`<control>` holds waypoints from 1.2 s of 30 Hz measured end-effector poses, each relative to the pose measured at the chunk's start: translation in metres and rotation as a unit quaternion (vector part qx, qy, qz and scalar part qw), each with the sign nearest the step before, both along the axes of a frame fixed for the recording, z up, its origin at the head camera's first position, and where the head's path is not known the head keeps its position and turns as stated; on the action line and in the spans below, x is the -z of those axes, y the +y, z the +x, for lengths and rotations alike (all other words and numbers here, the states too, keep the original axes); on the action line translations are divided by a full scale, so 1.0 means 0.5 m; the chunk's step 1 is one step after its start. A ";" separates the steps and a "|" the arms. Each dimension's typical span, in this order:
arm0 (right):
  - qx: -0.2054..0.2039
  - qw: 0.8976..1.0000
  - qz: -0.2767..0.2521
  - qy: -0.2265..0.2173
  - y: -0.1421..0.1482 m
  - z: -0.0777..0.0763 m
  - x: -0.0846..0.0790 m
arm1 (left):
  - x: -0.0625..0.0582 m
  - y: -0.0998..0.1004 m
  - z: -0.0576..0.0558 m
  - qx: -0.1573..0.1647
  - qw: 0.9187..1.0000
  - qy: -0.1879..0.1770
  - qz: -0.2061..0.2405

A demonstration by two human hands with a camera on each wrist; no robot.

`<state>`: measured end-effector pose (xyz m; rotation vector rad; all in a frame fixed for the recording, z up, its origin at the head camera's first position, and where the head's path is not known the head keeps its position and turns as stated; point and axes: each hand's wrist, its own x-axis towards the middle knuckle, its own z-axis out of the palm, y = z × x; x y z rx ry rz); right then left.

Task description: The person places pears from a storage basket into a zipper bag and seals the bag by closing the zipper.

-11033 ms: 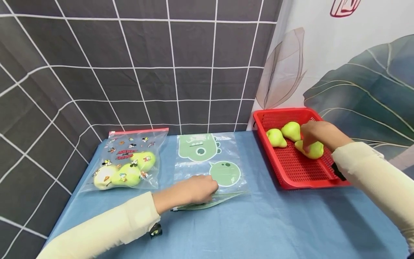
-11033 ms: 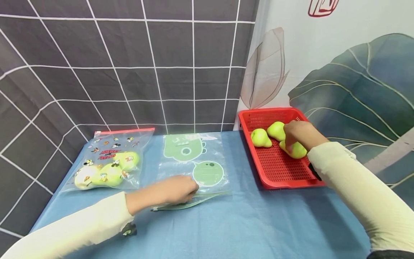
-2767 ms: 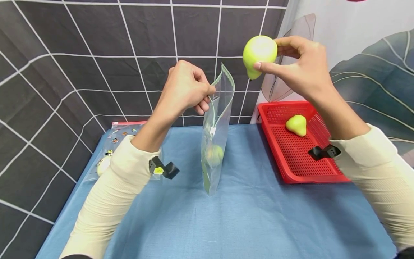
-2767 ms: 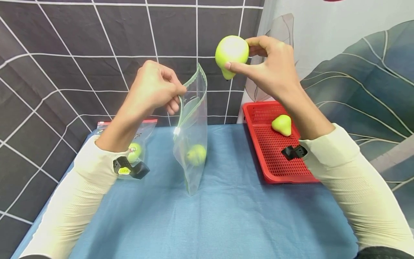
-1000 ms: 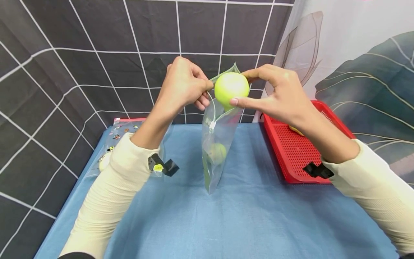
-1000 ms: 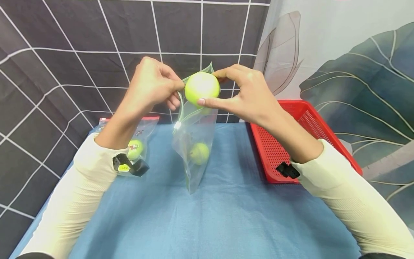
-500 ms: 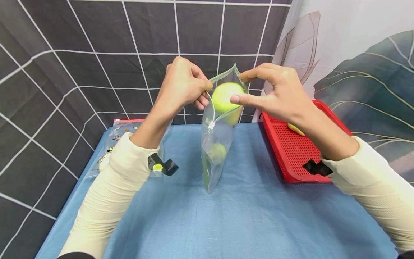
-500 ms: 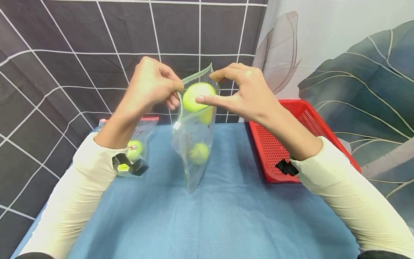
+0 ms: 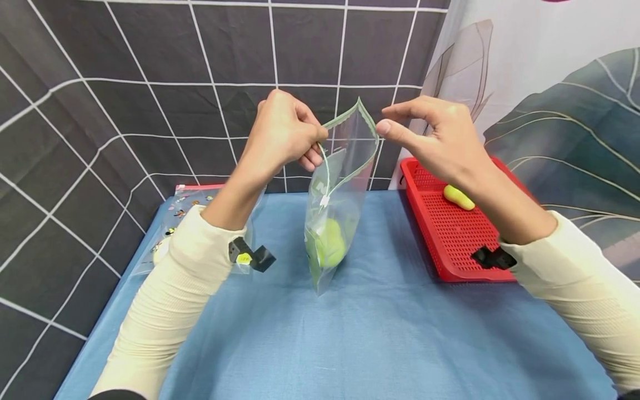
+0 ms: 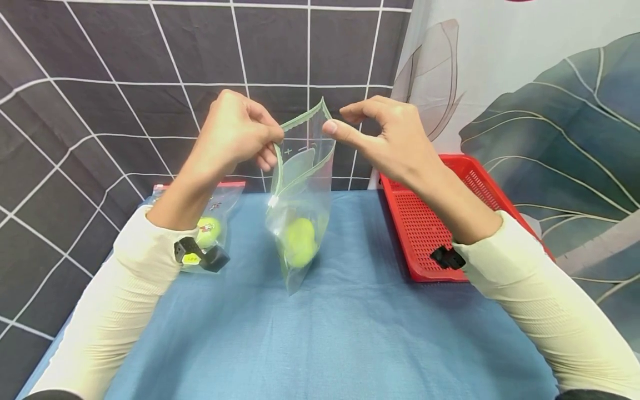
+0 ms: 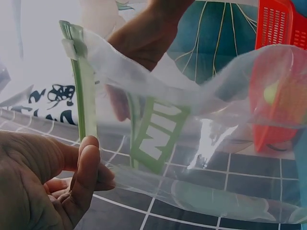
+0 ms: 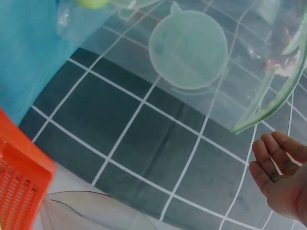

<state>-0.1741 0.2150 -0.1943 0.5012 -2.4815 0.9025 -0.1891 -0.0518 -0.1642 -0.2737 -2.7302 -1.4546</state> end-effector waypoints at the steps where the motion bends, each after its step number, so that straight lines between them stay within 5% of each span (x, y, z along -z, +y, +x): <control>1: 0.003 1.000 0.001 -0.005 0.003 -0.004 0.002 | 0.000 0.000 0.000 0.000 1.000 0.000 0.000; 28: 0.074 0.983 0.053 -0.159 0.133 -0.119 0.064 | 0.004 -0.004 0.000 -0.001 1.000 0.006 -0.007; 36: 0.083 0.979 0.098 -0.161 0.194 -0.159 0.108 | 0.002 -0.006 0.001 0.002 1.000 0.003 -0.012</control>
